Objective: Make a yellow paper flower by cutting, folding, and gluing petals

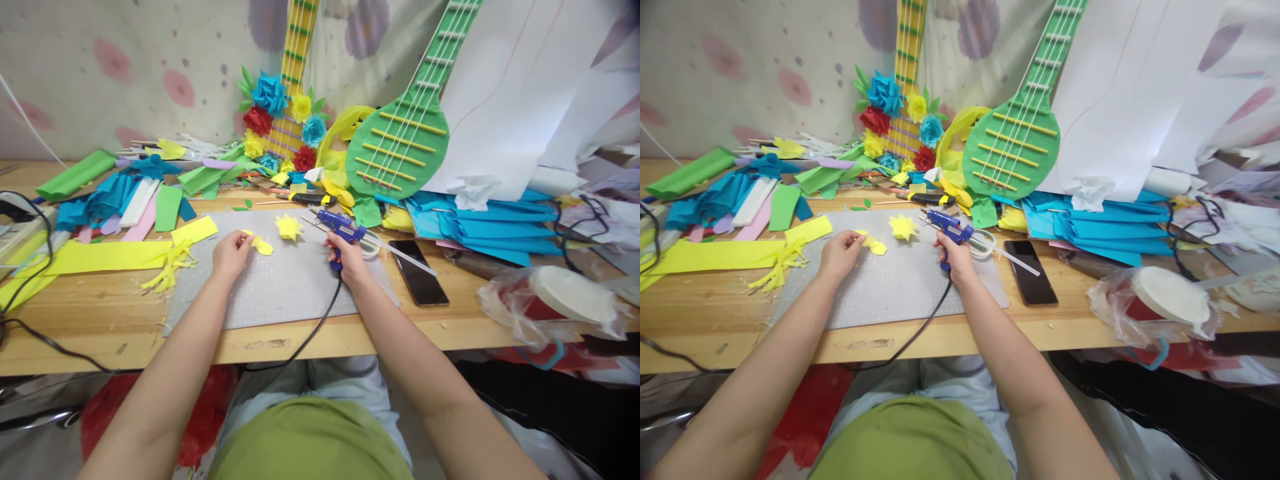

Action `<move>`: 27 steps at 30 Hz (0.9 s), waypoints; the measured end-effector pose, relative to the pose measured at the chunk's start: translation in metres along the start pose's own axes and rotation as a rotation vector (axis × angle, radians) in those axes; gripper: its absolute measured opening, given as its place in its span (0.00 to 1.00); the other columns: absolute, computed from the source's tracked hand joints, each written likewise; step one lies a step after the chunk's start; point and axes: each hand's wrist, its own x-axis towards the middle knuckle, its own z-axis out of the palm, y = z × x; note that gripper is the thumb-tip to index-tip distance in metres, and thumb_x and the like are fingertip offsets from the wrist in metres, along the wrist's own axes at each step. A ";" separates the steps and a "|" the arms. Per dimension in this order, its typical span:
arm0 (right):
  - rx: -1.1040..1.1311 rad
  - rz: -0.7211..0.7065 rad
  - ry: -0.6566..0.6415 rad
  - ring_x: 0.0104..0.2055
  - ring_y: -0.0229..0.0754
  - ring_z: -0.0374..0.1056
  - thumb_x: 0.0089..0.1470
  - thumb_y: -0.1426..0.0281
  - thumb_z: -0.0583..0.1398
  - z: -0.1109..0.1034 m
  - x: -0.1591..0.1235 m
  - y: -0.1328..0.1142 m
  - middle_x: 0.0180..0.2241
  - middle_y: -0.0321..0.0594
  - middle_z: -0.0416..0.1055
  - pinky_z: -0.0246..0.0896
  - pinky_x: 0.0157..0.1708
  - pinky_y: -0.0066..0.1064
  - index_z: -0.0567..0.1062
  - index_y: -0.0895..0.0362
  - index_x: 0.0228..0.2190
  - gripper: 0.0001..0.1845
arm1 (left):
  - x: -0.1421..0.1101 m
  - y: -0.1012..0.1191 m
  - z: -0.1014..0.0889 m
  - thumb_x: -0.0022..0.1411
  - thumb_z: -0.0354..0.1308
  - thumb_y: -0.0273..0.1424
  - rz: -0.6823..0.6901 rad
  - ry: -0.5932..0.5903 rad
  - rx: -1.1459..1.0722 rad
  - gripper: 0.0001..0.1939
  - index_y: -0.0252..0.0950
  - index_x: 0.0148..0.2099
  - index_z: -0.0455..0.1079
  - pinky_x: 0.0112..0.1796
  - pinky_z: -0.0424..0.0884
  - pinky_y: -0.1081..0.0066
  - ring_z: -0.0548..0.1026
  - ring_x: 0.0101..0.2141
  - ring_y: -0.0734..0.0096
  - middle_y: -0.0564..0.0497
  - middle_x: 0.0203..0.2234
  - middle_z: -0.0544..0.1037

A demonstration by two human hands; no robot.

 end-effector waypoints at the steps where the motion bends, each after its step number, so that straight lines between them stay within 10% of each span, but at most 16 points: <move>1: -0.002 0.000 0.001 0.11 0.25 0.54 0.38 0.61 0.62 0.000 0.000 0.000 0.19 0.32 0.67 0.48 0.11 0.21 0.69 0.59 0.19 0.14 | 0.000 0.000 0.000 0.54 0.50 0.42 -0.007 -0.005 -0.005 0.14 0.37 0.31 0.69 0.24 0.54 0.73 0.63 0.21 0.73 0.54 0.19 0.68; 27: -0.012 0.008 0.006 0.12 0.25 0.54 0.37 0.60 0.63 0.001 0.000 0.000 0.20 0.32 0.69 0.48 0.10 0.21 0.69 0.58 0.20 0.14 | 0.000 -0.001 -0.007 0.54 0.47 0.46 -0.003 -0.056 -0.116 0.21 0.37 0.19 0.60 0.23 0.53 0.73 0.58 0.17 0.75 0.56 0.11 0.58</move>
